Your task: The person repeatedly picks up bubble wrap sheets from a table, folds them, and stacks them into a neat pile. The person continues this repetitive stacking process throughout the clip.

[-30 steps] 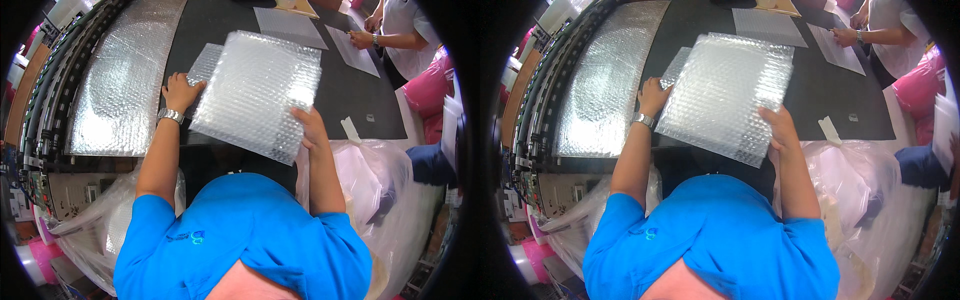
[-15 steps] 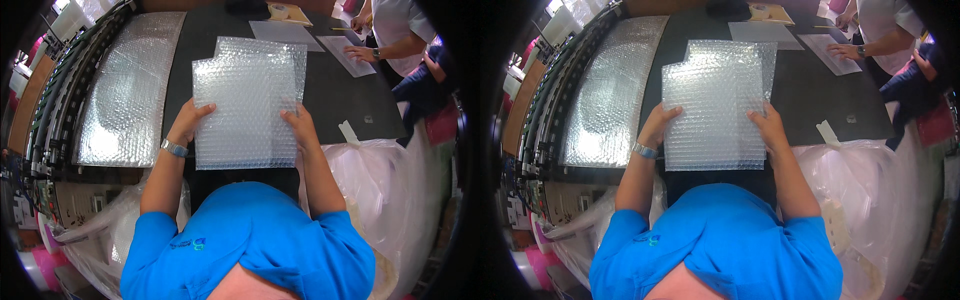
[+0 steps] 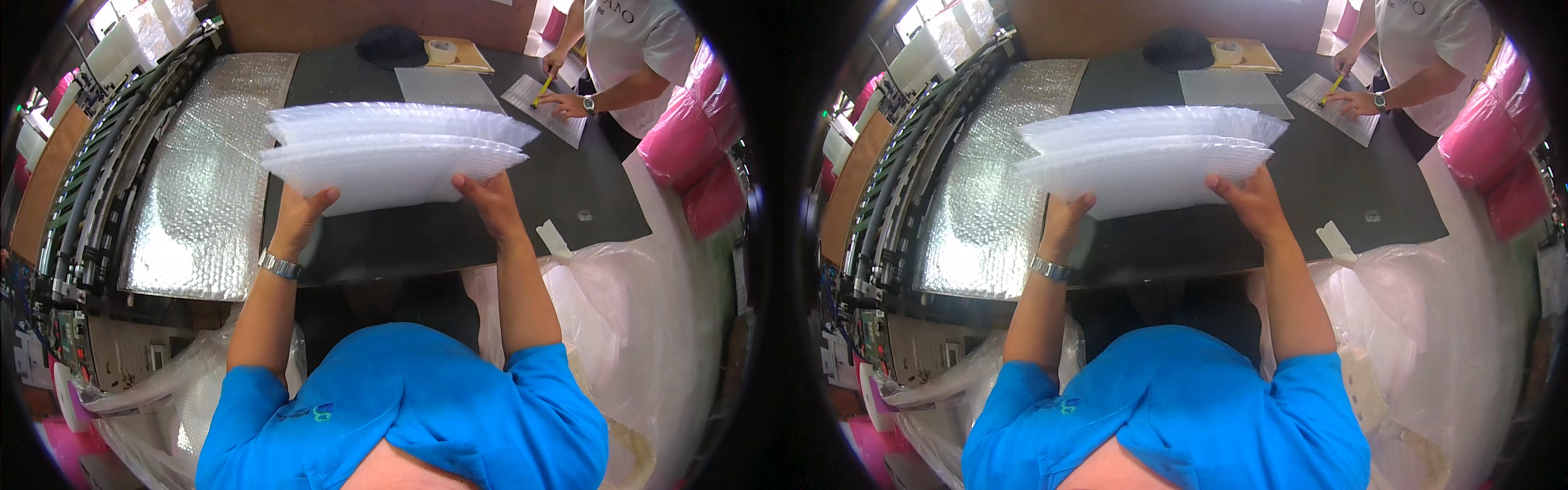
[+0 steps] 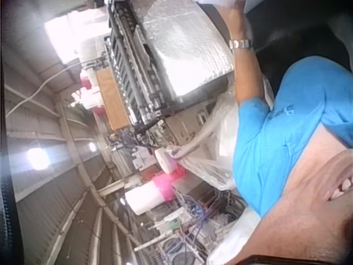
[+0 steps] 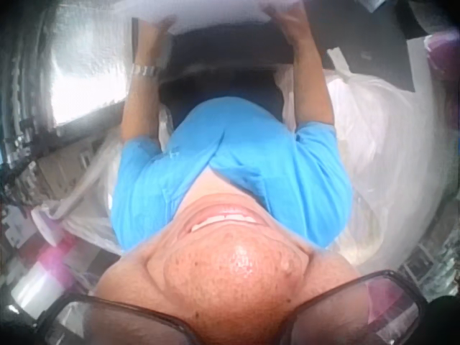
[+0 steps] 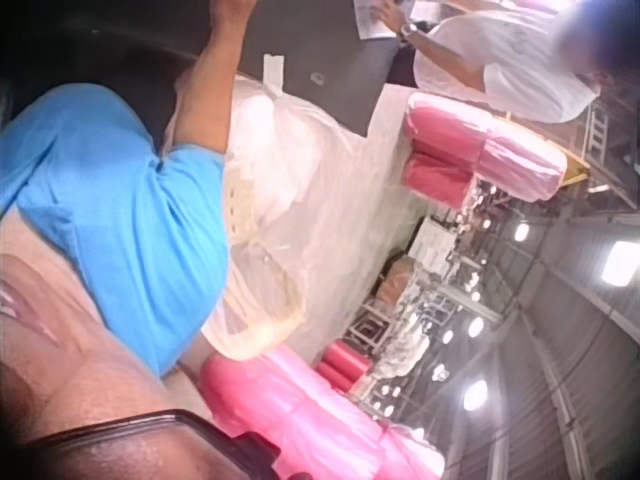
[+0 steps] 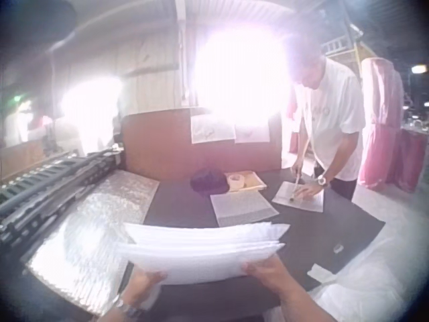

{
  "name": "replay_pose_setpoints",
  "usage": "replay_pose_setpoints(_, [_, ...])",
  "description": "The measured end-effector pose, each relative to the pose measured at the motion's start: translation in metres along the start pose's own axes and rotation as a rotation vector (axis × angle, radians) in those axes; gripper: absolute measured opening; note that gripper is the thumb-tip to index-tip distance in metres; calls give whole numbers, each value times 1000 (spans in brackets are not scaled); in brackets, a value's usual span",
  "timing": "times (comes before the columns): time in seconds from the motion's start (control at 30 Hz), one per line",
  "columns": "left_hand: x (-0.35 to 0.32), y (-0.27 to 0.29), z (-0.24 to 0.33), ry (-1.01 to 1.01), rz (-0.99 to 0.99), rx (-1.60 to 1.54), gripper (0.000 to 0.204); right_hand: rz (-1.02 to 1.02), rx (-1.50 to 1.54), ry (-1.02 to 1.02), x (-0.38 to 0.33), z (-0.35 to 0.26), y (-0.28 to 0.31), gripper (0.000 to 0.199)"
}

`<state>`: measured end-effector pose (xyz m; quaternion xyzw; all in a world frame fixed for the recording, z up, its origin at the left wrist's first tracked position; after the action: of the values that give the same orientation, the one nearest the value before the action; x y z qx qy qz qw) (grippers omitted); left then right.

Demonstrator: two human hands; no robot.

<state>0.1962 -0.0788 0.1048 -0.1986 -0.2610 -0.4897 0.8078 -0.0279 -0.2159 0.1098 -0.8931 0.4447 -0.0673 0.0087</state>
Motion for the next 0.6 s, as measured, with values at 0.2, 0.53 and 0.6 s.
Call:
replay_pose_setpoints(0.2, [10, -7, -1, -33, -3, 54, 58, 93, 130, 118, 6, -10, 2, 52])
replay_pose_setpoints(0.53, [4, -3, -40, 91, 13, 59, 44, 172, 126, 18, 20, 27, 2, 42])
replay_pose_setpoints(0.6, [6, -3, -42, 84, 22, 44, 44, 185, 117, 39, 24, 28, 5, 42])
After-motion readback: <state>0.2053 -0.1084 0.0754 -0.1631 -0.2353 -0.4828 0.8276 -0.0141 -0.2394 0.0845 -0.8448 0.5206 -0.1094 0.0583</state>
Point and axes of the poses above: each hand's wrist, its own x-axis towards the middle knuckle, its own y-axis out of the back of the hand, z = x × y, the point moved 10 cm from there along x, towards the middle knuckle, and after that the axes turned 15 degrees about -y, right-handed, at the moved point
